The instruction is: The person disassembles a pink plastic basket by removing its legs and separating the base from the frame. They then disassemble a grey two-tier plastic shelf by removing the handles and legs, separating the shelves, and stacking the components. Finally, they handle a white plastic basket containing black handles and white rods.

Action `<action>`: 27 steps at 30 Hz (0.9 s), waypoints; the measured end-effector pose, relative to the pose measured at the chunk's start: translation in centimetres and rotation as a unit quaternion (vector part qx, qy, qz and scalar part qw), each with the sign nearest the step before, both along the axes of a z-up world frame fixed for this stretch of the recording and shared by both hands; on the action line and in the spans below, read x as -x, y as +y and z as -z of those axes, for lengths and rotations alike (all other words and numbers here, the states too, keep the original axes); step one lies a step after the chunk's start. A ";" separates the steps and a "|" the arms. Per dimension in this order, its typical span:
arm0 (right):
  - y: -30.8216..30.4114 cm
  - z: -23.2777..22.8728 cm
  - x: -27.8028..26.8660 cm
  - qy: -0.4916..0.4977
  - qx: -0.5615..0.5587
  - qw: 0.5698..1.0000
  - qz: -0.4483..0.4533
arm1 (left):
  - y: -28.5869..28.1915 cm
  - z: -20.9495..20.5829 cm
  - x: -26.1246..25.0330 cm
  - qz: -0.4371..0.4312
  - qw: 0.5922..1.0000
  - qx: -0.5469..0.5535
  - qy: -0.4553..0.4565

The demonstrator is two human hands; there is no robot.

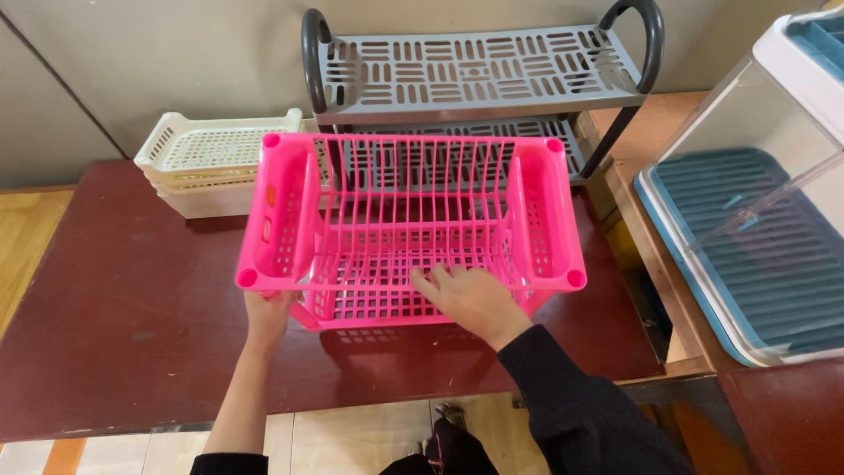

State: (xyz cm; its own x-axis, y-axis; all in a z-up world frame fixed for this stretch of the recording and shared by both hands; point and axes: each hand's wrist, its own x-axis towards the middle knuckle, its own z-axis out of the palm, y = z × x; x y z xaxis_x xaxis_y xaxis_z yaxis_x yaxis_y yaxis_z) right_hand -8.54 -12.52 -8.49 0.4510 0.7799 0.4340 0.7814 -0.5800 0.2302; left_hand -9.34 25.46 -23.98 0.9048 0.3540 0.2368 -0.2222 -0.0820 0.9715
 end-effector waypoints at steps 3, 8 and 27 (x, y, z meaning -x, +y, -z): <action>-0.5 -2.0 0.6 -0.018 -0.046 0.999 -0.001 | 0.4 0.6 -0.6 -0.021 0.999 0.017 0.022; -1.4 -4.5 0.7 -0.025 -0.007 0.999 0.035 | -0.6 -0.2 0.2 -0.037 0.999 -0.012 0.031; -4.7 -6.5 -2.4 -0.046 -0.026 0.998 0.043 | -2.4 -14.8 1.9 0.084 0.993 0.029 -0.074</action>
State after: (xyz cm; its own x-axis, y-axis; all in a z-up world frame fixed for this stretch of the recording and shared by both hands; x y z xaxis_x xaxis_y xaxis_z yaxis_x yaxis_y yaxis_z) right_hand -6.15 -17.18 -1.98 0.4723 0.7152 0.5151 0.7051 -0.6573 0.2661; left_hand -11.21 23.06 -9.13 0.9089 0.2168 0.3562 -0.3695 0.0229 0.9289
